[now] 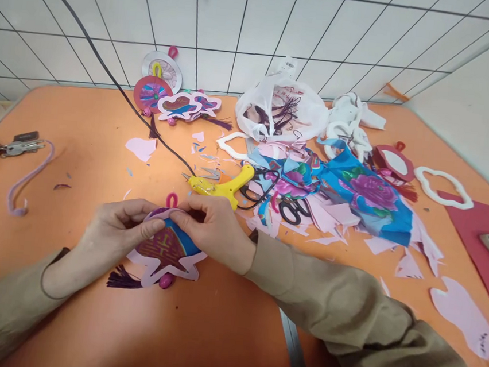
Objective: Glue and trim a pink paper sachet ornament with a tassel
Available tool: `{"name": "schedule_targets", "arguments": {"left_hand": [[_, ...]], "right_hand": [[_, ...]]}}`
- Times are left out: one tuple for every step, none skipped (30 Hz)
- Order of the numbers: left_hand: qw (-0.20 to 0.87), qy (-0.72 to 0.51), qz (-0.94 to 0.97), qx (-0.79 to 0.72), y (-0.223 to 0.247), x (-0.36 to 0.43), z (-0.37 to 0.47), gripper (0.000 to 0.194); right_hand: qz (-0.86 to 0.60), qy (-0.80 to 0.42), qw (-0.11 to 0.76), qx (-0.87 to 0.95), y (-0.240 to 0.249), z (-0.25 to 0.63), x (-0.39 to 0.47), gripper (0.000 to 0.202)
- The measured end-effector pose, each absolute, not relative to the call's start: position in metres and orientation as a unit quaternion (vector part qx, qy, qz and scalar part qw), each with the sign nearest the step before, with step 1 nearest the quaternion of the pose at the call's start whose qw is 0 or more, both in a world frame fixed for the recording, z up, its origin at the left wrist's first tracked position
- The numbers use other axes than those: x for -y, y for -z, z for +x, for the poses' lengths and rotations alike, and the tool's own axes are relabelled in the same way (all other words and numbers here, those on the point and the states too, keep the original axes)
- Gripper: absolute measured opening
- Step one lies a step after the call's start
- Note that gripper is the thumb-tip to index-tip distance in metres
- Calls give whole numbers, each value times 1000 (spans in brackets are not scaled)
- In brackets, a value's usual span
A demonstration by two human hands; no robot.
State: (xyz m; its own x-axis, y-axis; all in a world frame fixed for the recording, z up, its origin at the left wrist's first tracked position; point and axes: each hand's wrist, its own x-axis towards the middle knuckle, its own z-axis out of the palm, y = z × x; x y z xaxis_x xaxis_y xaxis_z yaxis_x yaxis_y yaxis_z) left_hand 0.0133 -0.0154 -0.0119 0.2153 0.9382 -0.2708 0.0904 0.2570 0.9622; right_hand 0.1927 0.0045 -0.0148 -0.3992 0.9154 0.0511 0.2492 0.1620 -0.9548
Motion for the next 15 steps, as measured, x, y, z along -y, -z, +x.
{"name": "schedule_targets", "arguments": {"left_hand": [[591, -357, 503, -519, 12, 15, 14, 17], [582, -360, 510, -522, 11, 15, 14, 17], [574, -362, 515, -524, 10, 15, 15, 18], [569, -361, 519, -526, 9, 15, 15, 20], [565, -359, 523, -527, 8, 14, 15, 22], [563, -355, 526, -529, 8, 14, 15, 24], [561, -350, 529, -532, 7, 14, 15, 26], [560, -345, 531, -533, 6, 14, 16, 27], [561, -341, 531, -536, 5, 13, 16, 29], [565, -336, 527, -539, 5, 13, 16, 31], [570, -333, 520, -542, 4, 13, 16, 32], [577, -329, 511, -545, 4, 13, 16, 32], [585, -325, 502, -548, 4, 13, 16, 33], [593, -322, 493, -549, 4, 13, 15, 33], [600, -320, 486, -549, 4, 13, 15, 34]], "right_hand": [[-425, -486, 343, 682, 15, 192, -4, 23], [-423, -486, 344, 683, 15, 192, -4, 24], [-423, -486, 344, 683, 15, 191, -3, 24], [-426, -486, 343, 682, 15, 191, -3, 25], [-429, -487, 342, 680, 14, 191, -2, 26], [-432, -488, 340, 678, 14, 190, -2, 26], [-435, -489, 338, 676, 14, 190, -2, 28], [-437, -490, 337, 675, 14, 190, -2, 28], [-437, -490, 337, 675, 14, 190, -2, 29], [-434, -490, 339, 676, 14, 189, -2, 30], [-431, -491, 342, 676, 14, 189, -3, 30], [-428, -492, 344, 676, 14, 189, -3, 31], [-427, -493, 344, 676, 14, 189, -3, 31], [-426, -495, 343, 675, 14, 189, -2, 31], [-427, -498, 340, 674, 14, 189, -2, 31]]}}
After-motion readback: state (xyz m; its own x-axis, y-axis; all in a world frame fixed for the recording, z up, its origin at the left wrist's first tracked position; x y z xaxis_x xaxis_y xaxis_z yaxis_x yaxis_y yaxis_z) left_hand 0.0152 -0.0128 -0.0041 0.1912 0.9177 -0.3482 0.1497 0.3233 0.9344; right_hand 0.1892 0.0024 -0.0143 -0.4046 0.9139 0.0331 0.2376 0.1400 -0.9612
